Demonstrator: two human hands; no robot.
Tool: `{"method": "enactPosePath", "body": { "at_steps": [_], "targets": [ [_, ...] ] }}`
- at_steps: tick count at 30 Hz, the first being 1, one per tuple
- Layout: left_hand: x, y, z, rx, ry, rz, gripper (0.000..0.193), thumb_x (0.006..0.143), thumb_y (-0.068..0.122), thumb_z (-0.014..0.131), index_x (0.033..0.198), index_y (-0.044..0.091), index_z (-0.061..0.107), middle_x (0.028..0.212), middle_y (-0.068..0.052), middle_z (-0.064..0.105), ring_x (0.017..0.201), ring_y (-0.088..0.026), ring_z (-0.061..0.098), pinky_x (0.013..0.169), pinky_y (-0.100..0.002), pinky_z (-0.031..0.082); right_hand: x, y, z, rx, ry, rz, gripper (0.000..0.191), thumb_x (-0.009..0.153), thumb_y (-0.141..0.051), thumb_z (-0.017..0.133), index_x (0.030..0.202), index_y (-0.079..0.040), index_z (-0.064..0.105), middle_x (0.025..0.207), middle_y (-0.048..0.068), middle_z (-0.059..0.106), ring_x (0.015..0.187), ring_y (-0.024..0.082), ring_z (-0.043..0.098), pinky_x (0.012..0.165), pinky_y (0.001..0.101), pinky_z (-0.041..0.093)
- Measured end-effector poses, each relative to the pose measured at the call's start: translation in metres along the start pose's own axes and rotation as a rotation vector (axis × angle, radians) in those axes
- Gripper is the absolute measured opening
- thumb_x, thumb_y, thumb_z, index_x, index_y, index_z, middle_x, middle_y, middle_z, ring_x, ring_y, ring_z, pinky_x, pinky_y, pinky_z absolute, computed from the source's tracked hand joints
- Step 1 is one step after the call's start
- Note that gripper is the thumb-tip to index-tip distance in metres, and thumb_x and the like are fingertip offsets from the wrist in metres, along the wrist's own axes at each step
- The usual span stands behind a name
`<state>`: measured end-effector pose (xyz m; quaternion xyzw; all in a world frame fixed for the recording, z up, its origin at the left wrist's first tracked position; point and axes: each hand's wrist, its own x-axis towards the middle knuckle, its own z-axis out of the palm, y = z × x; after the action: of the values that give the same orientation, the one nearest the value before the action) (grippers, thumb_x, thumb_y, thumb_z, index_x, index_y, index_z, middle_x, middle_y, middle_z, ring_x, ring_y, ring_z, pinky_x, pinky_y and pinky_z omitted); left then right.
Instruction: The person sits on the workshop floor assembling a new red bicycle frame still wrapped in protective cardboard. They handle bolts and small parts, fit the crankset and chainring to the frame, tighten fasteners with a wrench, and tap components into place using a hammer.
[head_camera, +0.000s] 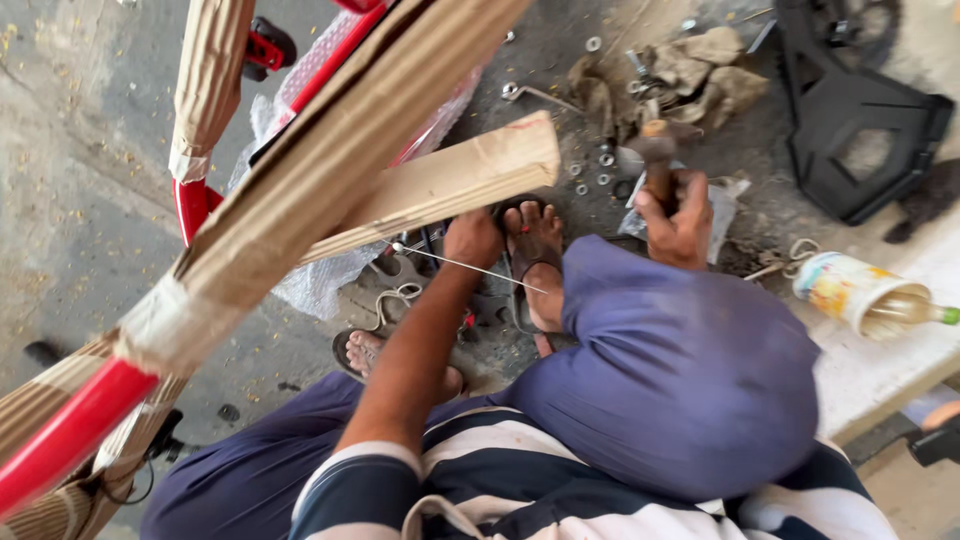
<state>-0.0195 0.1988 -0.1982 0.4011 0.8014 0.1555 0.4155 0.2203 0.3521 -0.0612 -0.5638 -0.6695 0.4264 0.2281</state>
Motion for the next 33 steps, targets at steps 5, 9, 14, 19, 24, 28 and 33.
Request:
{"method": "enactPosePath", "body": {
  "at_steps": [5, 9, 14, 19, 24, 28, 33],
  "targets": [
    [-0.041, -0.033, -0.009, -0.228, -0.158, -0.090, 0.029, 0.089, 0.016, 0.054, 0.110, -0.002, 0.063, 0.091, -0.021, 0.065, 0.083, -0.035, 0.063, 0.072, -0.046, 0.051, 0.005, -0.029, -0.034, -0.265, 0.246, -0.345, 0.049, 0.091, -0.018, 0.084, 0.131, 0.001, 0.062, 0.116, 0.021, 0.069, 0.103, 0.037, 0.070, 0.088, 0.0451, 0.056],
    [-0.110, -0.056, -0.022, -0.466, -0.183, -0.104, 0.026, 0.089, 0.017, 0.054, 0.105, -0.002, 0.062, 0.078, -0.015, 0.063, 0.071, -0.026, 0.062, 0.065, -0.040, 0.050, -0.008, -0.055, -0.069, -0.463, 0.260, -0.483, 0.042, 0.089, -0.018, 0.086, 0.124, -0.004, 0.068, 0.113, 0.015, 0.066, 0.102, 0.036, 0.064, 0.089, 0.0484, 0.050],
    [-0.192, -0.034, -0.058, -0.939, -0.182, -0.138, 0.022, 0.094, 0.015, 0.051, 0.105, 0.001, 0.065, 0.088, -0.001, 0.063, 0.076, -0.012, 0.053, 0.070, -0.027, 0.044, -0.033, -0.095, -0.107, -0.552, 0.299, -0.577, 0.045, 0.085, -0.013, 0.082, 0.128, -0.005, 0.071, 0.110, 0.012, 0.064, 0.107, 0.033, 0.062, 0.096, 0.0492, 0.047],
    [-0.254, 0.019, -0.114, -0.923, -0.070, 0.006, 0.028, 0.109, 0.028, 0.050, 0.121, 0.007, 0.065, 0.082, 0.002, 0.052, 0.073, -0.009, 0.044, 0.066, -0.026, 0.038, -0.047, -0.142, -0.126, -0.605, 0.371, -0.713, 0.044, 0.084, -0.012, 0.083, 0.126, -0.008, 0.072, 0.113, 0.010, 0.064, 0.109, 0.033, 0.063, 0.095, 0.0481, 0.048],
    [-0.325, 0.075, -0.212, -0.975, -0.075, 0.349, 0.025, 0.108, 0.016, 0.052, 0.122, -0.001, 0.064, 0.096, -0.001, 0.065, 0.092, -0.012, 0.058, 0.087, -0.028, 0.049, -0.060, -0.199, -0.142, -0.664, 0.359, -0.784, 0.041, 0.083, -0.012, 0.085, 0.121, -0.009, 0.069, 0.114, 0.011, 0.065, 0.111, 0.035, 0.063, 0.097, 0.0486, 0.049],
    [-0.415, 0.109, -0.314, -0.801, 0.073, 0.489, 0.020, 0.107, 0.006, 0.052, 0.124, -0.001, 0.061, 0.117, -0.006, 0.071, 0.113, -0.018, 0.066, 0.103, -0.033, 0.052, -0.081, -0.253, -0.151, -0.292, 0.160, -0.809, 0.033, 0.107, -0.014, 0.077, 0.126, 0.002, 0.057, 0.111, 0.019, 0.063, 0.100, 0.037, 0.065, 0.092, 0.0490, 0.054],
    [-0.504, 0.143, -0.455, 0.113, 1.019, 0.409, 0.027, 0.094, 0.011, 0.074, 0.119, 0.007, 0.067, 0.103, -0.013, 0.072, 0.093, -0.029, 0.072, 0.079, -0.039, 0.055, -0.108, -0.317, -0.137, 0.687, -0.369, -0.463, 0.014, 0.116, -0.012, 0.060, 0.116, -0.005, 0.049, 0.087, 0.008, 0.054, 0.068, 0.014, 0.054, 0.062, 0.0294, 0.047]
  ]
}}
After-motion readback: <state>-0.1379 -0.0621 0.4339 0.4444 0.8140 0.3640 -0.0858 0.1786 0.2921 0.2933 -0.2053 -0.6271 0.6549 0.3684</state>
